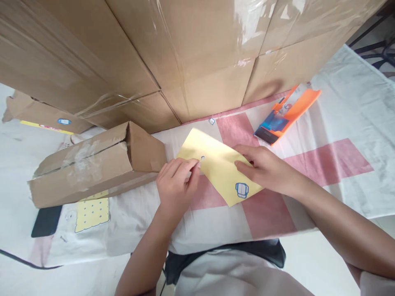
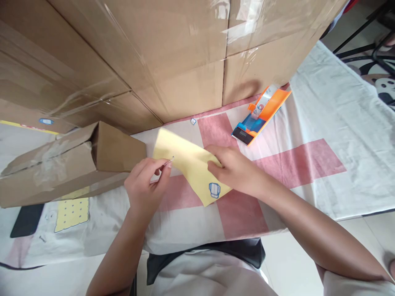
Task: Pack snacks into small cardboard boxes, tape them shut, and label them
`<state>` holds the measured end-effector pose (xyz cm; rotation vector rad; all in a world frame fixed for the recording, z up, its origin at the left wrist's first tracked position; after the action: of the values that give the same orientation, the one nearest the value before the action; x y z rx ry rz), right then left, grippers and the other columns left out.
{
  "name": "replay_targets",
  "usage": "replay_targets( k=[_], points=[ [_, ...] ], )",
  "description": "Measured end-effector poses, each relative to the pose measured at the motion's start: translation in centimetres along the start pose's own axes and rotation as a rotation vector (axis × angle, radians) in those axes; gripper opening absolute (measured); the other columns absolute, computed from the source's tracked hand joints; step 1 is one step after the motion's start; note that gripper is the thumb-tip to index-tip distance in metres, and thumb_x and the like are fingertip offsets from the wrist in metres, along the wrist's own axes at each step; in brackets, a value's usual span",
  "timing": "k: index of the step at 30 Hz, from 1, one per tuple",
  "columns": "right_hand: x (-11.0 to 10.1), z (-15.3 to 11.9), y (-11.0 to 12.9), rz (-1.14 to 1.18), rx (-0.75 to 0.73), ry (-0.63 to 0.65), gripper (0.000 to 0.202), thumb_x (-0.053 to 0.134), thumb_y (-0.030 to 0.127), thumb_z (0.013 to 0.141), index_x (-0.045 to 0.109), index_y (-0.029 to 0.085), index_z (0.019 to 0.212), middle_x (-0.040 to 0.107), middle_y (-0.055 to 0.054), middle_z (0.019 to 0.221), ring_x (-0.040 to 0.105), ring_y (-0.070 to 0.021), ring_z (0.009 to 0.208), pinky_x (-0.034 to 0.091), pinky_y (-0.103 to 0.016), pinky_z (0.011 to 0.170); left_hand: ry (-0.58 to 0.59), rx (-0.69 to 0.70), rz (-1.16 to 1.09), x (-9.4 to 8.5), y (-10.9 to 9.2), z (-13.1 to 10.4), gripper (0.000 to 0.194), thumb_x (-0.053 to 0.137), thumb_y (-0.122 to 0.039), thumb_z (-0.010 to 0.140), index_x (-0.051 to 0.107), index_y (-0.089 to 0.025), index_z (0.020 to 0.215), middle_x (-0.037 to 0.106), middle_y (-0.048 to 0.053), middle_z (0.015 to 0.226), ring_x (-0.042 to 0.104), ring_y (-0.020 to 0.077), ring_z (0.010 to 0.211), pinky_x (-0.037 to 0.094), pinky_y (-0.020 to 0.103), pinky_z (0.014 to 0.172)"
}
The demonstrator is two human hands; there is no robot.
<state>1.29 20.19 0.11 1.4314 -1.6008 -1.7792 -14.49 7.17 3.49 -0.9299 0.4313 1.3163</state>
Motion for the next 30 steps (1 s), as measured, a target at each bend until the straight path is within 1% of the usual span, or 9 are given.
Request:
replay_targets(
  k=[3, 7, 9, 13, 19, 23, 25, 28, 30],
  points=[
    [-2.3, 0.7, -1.4, -0.169, 0.044, -0.216, 0.033, 0.059, 0.024, 0.088, 0.065, 0.019, 0.120, 0.072, -0.009, 0.102, 0.069, -0.0261, 0.089, 0.052, -0.035, 0.069, -0.023, -0.042, -0.053, -0.3, 0.5, -0.1, 0.014, 0.062, -0.020, 0.098, 0.070, -0.021, 0.087, 0.067, -0.001, 0.070, 0.054, 0.0111, 0.061, 0.044, 0.026, 0.063],
    [-4.2, 0.2, 1.2, -0.347, -0.075, -0.554, 0.035, 0.063, 0.030, 0.088, 0.066, 0.015, 0.119, 0.067, -0.016, 0.110, 0.064, -0.0314, 0.103, 0.051, -0.042, 0.082, -0.121, 0.055, -0.055, -1.1, 0.1, -0.3, 0.011, 0.067, -0.013, 0.093, 0.070, -0.022, 0.088, 0.068, -0.001, 0.071, 0.057, 0.0121, 0.063, 0.045, 0.026, 0.062],
    [-2.6, 0.5, 3.0, -0.207, -0.113, -0.411, 0.021, 0.059, 0.034, 0.093, 0.070, 0.017, 0.098, 0.069, -0.010, 0.094, 0.064, -0.0242, 0.087, 0.049, -0.037, 0.075, -0.192, 0.168, -0.019, -1.5, -0.6, -0.5, 0.015, 0.070, -0.007, 0.087, 0.069, -0.023, 0.088, 0.067, 0.000, 0.072, 0.057, 0.0129, 0.064, 0.044, 0.026, 0.061],
    [1.9, 1.0, 5.2, 0.052, -0.035, -0.051, 0.027, 0.060, 0.039, 0.094, 0.070, 0.019, 0.080, 0.061, 0.000, 0.068, 0.052, -0.0129, 0.060, 0.036, -0.027, 0.056, -0.251, 0.316, 0.052, -2.0, -1.7, -0.9, 0.024, 0.073, -0.002, 0.083, 0.070, -0.024, 0.093, 0.063, -0.001, 0.070, 0.051, 0.0127, 0.062, 0.038, 0.028, 0.059],
    [3.5, 3.8, 6.9, 0.117, -0.146, -0.004, 0.016, 0.062, 0.019, 0.088, 0.066, 0.016, 0.073, 0.057, 0.004, 0.064, 0.047, -0.0090, 0.058, 0.033, -0.024, 0.057, -0.198, 0.408, 0.287, -5.5, -1.7, -1.4, 0.026, 0.081, -0.012, 0.082, 0.072, -0.027, 0.101, 0.070, 0.003, 0.083, 0.060, 0.0173, 0.074, 0.040, 0.034, 0.067],
    [5.2, 8.9, 7.2, 0.280, -0.313, 0.019, 0.015, 0.062, 0.022, 0.090, 0.064, 0.016, 0.076, 0.055, 0.004, 0.067, 0.046, -0.0094, 0.062, 0.033, -0.025, 0.060, -0.256, 0.280, 0.473, -11.4, 2.1, -2.3, 0.061, 0.091, -0.033, 0.075, 0.066, -0.033, 0.131, 0.073, 0.009, 0.119, 0.068, 0.0297, 0.104, 0.052, 0.046, 0.087],
    [6.6, 11.7, 7.1, 0.335, -0.419, 0.018, 0.015, 0.060, 0.021, 0.090, 0.063, 0.015, 0.077, 0.057, 0.003, 0.070, 0.047, -0.0104, 0.066, 0.035, -0.026, 0.064, -0.212, 0.153, 0.524, -13.3, 5.1, -2.4, 0.089, 0.091, -0.046, 0.074, 0.051, -0.032, 0.151, 0.060, 0.011, 0.148, 0.060, 0.0385, 0.130, 0.051, 0.055, 0.103],
    [9.1, 14.7, 6.7, 0.342, -0.494, 0.009, 0.016, 0.055, 0.021, 0.091, 0.062, 0.016, 0.078, 0.059, 0.001, 0.074, 0.049, -0.0121, 0.070, 0.037, -0.027, 0.069, -0.027, -0.003, 0.547, -13.1, 9.4, -2.4, 0.104, 0.083, -0.059, 0.079, 0.032, -0.027, 0.164, 0.041, 0.012, 0.166, 0.043, 0.0438, 0.150, 0.039, 0.063, 0.119],
    [10.3, 15.5, 6.3, 0.336, -0.492, -0.005, 0.017, 0.053, 0.023, 0.093, 0.061, 0.016, 0.079, 0.060, 0.001, 0.075, 0.050, -0.0131, 0.072, 0.037, -0.028, 0.071, -0.011, -0.046, 0.553, -12.3, 10.8, -2.4, 0.099, 0.080, -0.063, 0.080, 0.038, -0.024, 0.161, 0.048, 0.014, 0.162, 0.048, 0.0429, 0.147, 0.039, 0.062, 0.119]
  ],
)
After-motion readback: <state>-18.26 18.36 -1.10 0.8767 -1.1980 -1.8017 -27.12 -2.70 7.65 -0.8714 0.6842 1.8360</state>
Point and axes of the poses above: each hand's wrist, its own z-axis towards the middle knuckle, its own x-axis out of the palm, y = z × x, the point moved 7 cm from there along z, towards the middle knuckle
